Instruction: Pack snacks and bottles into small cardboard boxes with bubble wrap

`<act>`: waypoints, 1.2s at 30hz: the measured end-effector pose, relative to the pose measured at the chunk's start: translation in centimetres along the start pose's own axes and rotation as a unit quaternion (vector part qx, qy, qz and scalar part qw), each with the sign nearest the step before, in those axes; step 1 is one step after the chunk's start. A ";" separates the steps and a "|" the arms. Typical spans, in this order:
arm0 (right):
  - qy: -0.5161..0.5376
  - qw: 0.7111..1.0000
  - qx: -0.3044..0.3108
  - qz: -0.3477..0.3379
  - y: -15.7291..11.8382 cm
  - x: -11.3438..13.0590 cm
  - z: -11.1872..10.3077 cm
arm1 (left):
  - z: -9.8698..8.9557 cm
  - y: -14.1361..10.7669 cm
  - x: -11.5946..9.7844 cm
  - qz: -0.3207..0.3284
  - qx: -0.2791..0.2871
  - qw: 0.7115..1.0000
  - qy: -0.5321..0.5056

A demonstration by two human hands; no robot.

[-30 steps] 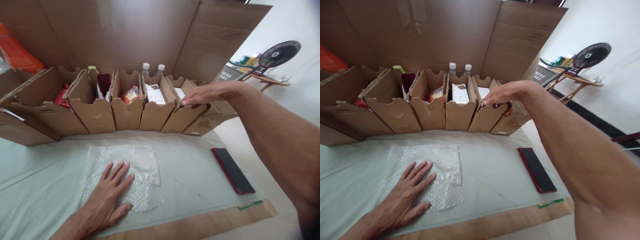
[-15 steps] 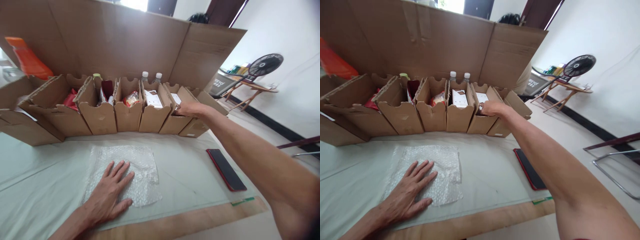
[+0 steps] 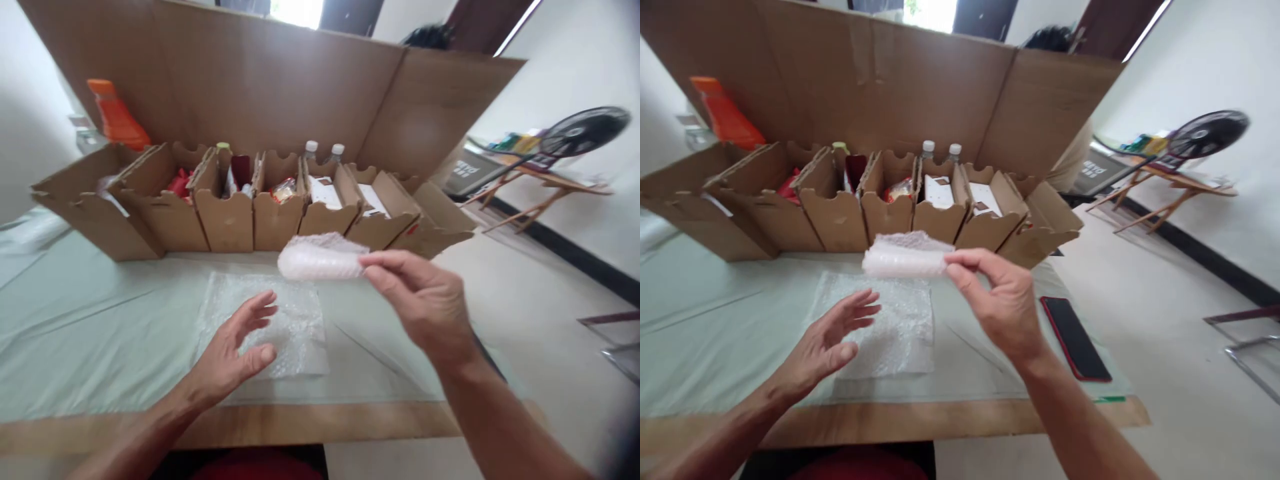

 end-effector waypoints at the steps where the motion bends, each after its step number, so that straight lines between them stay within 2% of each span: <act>1: 0.018 1.000 0.014 -0.010 -1.5 0.2 2.0 | 0.5 0.1 0.0 -0.026 -0.009 0.996 -0.084; 3: 0.034 0.997 0.043 -0.052 -4.0 1.2 5.5 | 0.9 0.4 -0.1 -0.042 -0.051 0.978 -0.200; 6: 0.009 0.992 0.071 -0.100 -6.3 2.5 8.7 | 0.4 0.6 0.0 -0.031 -0.109 0.957 -0.268; 8: -0.031 0.991 0.083 -0.102 -6.6 2.8 9.4 | -0.1 0.4 0.1 -0.028 -0.125 0.953 -0.273; 10: -0.046 0.989 0.108 -0.091 -6.1 2.9 9.9 | -0.3 0.2 0.2 -0.029 -0.115 0.959 -0.256; 14: 0.094 0.973 0.213 -0.005 -4.6 2.1 11.4 | -0.3 -0.1 0.3 -0.029 -0.058 0.954 -0.293; 16: 0.163 0.954 0.251 0.029 -4.4 1.9 12.3 | -0.8 -0.3 0.7 -0.051 -0.061 0.941 -0.329; 19: 0.153 0.960 0.235 0.009 -4.1 2.3 12.7 | -1.6 -1.1 1.8 -0.109 -0.069 0.921 -0.368; 21: 0.122 0.975 0.185 -0.009 -3.8 2.6 12.3 | -1.9 -1.4 2.2 -0.128 -0.053 0.904 -0.404; 23: 0.102 0.986 0.128 -0.009 -3.2 2.8 11.3 | -2.8 -1.3 1.7 -0.108 -0.051 0.904 -0.411; 26: 0.087 0.992 0.087 -0.028 -1.9 4.2 9.8 | -4.2 -0.3 -0.9 -0.036 -0.040 0.945 -0.321; 29: 0.082 0.992 0.069 -0.071 0.1 6.8 8.1 | -3.8 0.9 -3.4 -0.017 -0.005 0.984 -0.177; 32: 0.079 0.994 0.007 -0.069 2.4 8.0 5.0 | -2.4 0.8 -2.9 -0.100 0.044 0.990 -0.090; 34: 0.075 0.995 -0.051 -0.031 3.7 6.9 2.3 | -1.5 -0.4 -1.4 -0.167 0.090 0.978 -0.088; 36: 0.092 0.991 -0.099 0.007 4.6 4.5 -0.1 | -1.5 -2.1 0.0 -0.220 0.115 0.964 -0.095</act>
Point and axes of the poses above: each hand's wrist, its own y-axis towards the middle knuckle, its own z-axis out of the palm, x = y × z, the point moved 9 cm from there along y, towards the middle knuckle, and after that the axes turned 12 degrees about -y, right-handed, at the moved point
